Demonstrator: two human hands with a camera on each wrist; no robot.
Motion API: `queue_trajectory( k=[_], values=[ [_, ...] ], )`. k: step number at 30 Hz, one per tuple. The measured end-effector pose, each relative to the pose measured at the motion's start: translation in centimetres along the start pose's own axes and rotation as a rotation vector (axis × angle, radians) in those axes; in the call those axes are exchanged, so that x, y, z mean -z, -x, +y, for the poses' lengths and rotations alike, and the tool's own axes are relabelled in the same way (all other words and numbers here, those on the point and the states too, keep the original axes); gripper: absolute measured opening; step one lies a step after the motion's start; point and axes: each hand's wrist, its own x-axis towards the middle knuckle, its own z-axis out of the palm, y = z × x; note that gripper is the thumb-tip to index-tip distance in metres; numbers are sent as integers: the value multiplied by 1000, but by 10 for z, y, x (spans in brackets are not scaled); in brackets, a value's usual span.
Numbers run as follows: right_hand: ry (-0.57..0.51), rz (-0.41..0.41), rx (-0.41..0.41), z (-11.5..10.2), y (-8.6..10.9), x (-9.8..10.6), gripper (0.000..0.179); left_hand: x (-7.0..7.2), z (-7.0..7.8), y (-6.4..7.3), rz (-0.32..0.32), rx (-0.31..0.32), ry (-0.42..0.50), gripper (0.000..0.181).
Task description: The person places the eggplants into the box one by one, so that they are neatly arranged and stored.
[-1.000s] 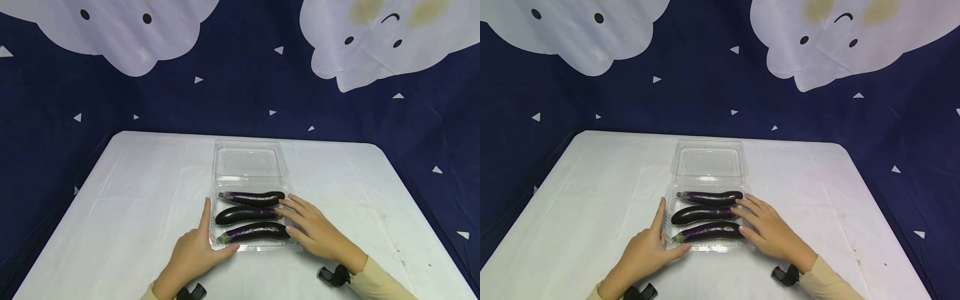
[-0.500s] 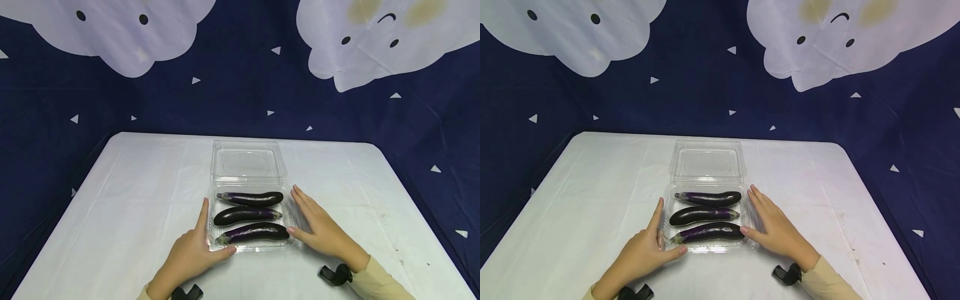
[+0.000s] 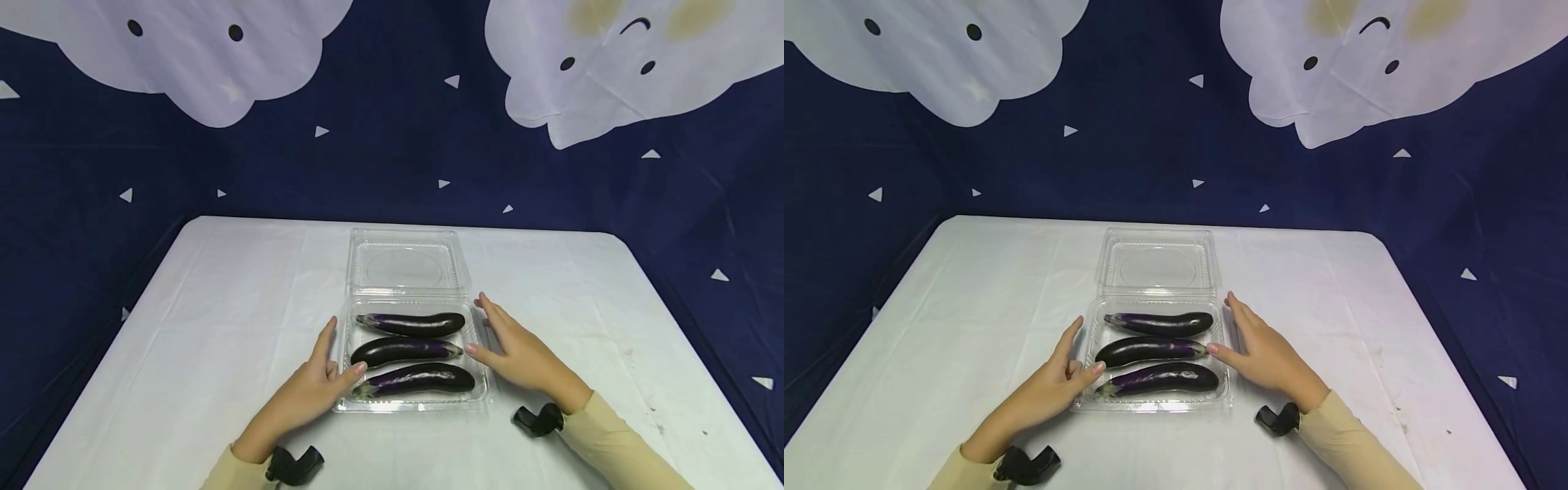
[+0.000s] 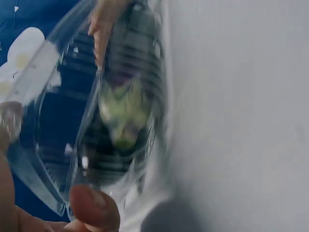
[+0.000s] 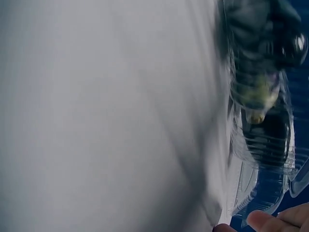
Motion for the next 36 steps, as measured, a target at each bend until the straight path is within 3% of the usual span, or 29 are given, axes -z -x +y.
queue_trajectory(
  k=[13,17,23,29,36],
  values=[
    [-104,-25,-4,2,-28,6,88,20,10,-27,-5,-75,-56,102],
    [-160,-19,8,3,-37,7,81,28,13,-38,-48,-72,-28,95],
    [-258,-16,-15,0,-47,8,74,39,20,-55,-126,-69,-54,92],
    [-349,6,-50,-1,-54,7,74,43,26,-67,-83,-25,-4,96],
    [-361,10,-99,3,-63,9,76,45,27,-80,-42,3,49,95]
  ],
)
